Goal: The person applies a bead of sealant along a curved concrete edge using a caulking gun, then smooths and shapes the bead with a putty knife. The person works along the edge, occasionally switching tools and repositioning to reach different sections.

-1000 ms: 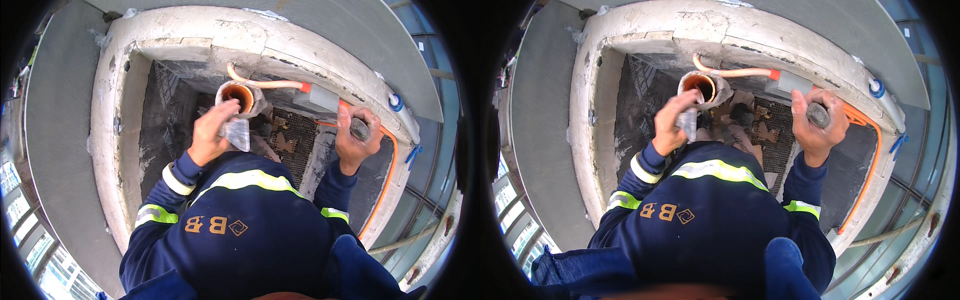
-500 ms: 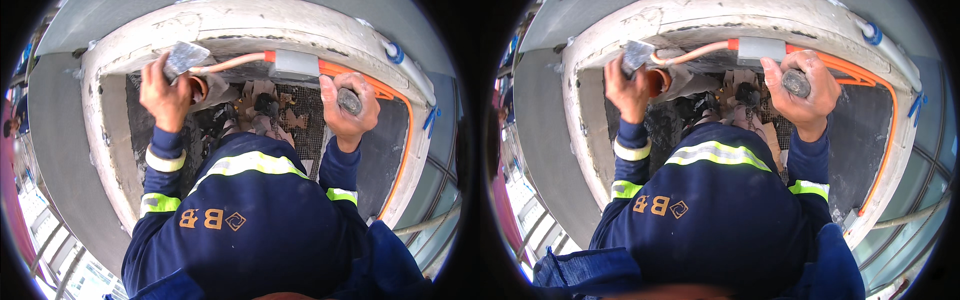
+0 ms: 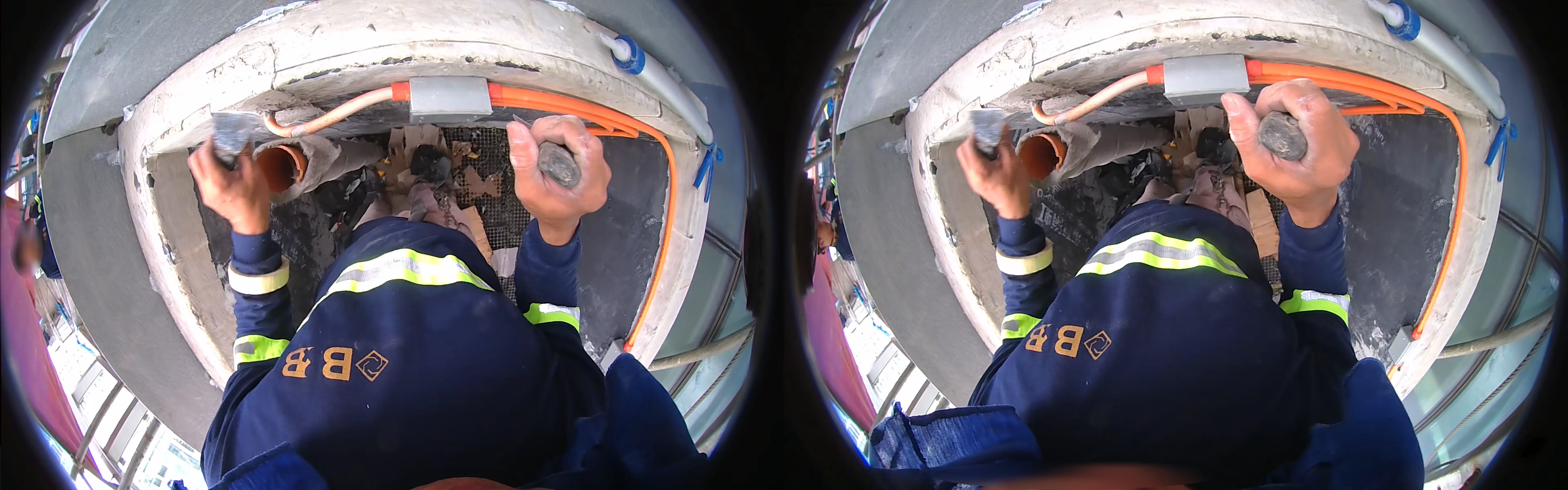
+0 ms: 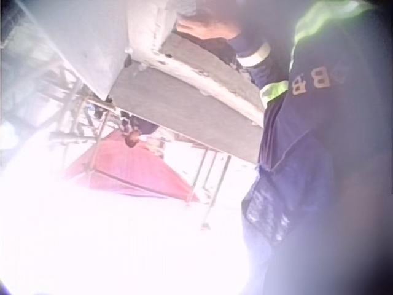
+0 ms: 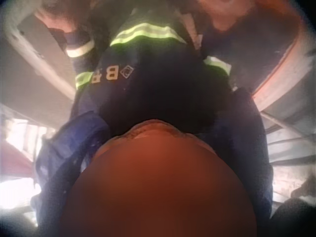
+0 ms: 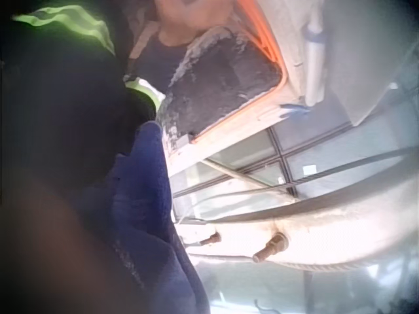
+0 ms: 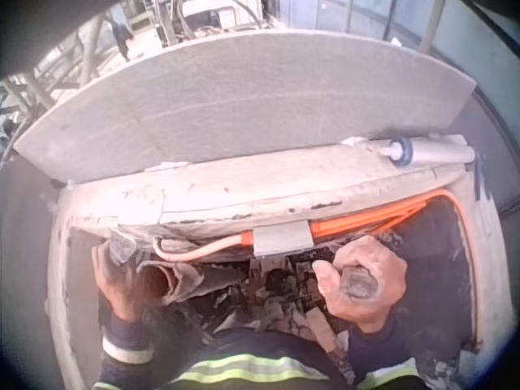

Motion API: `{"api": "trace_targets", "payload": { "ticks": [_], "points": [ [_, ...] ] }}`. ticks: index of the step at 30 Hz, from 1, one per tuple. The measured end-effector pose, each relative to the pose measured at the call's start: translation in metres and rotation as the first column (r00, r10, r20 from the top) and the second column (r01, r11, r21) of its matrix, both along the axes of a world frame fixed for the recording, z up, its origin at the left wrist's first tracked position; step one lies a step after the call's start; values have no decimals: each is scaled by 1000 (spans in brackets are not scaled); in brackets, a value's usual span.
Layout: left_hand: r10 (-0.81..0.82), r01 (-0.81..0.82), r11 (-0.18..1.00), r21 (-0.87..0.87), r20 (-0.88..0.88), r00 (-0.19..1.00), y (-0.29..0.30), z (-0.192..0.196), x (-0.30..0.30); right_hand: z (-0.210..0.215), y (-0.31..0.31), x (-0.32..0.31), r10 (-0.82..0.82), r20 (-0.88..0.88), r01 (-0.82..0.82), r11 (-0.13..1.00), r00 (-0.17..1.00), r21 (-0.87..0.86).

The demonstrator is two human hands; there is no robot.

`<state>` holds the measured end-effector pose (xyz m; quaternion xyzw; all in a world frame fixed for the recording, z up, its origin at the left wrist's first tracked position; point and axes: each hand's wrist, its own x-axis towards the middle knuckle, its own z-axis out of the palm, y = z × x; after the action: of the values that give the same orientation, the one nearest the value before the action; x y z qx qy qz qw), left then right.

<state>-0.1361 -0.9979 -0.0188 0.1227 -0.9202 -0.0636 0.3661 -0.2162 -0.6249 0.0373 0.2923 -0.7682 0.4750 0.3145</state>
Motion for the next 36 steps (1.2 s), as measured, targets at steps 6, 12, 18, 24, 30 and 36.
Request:
{"api": "trace_targets", "payload": {
  "ticks": [6,12,18,24,30,36],
  "points": [
    [57,-43,951,306,-39,998,4,-10,1,4,-4,0,9,-42,-7,999,999,39],
    [44,-50,955,291,29,999,4,-50,0,2,-9,0,-8,-50,6,1000,999,-27],
    [20,-17,830,557,0,1000,-4,-44,-2,9,-42,-3,44,-57,-40,997,997,58],
    [77,-56,657,752,7,997,-2,-46,-3,1,-145,12,196,-21,-174,912,980,372],
    [110,66,321,945,-106,988,4,-59,1,-54,-250,35,276,40,-263,847,960,462],
    [130,14,237,971,-46,990,11,-63,8,-79,-259,39,172,21,-170,936,985,307]
  ]
}}
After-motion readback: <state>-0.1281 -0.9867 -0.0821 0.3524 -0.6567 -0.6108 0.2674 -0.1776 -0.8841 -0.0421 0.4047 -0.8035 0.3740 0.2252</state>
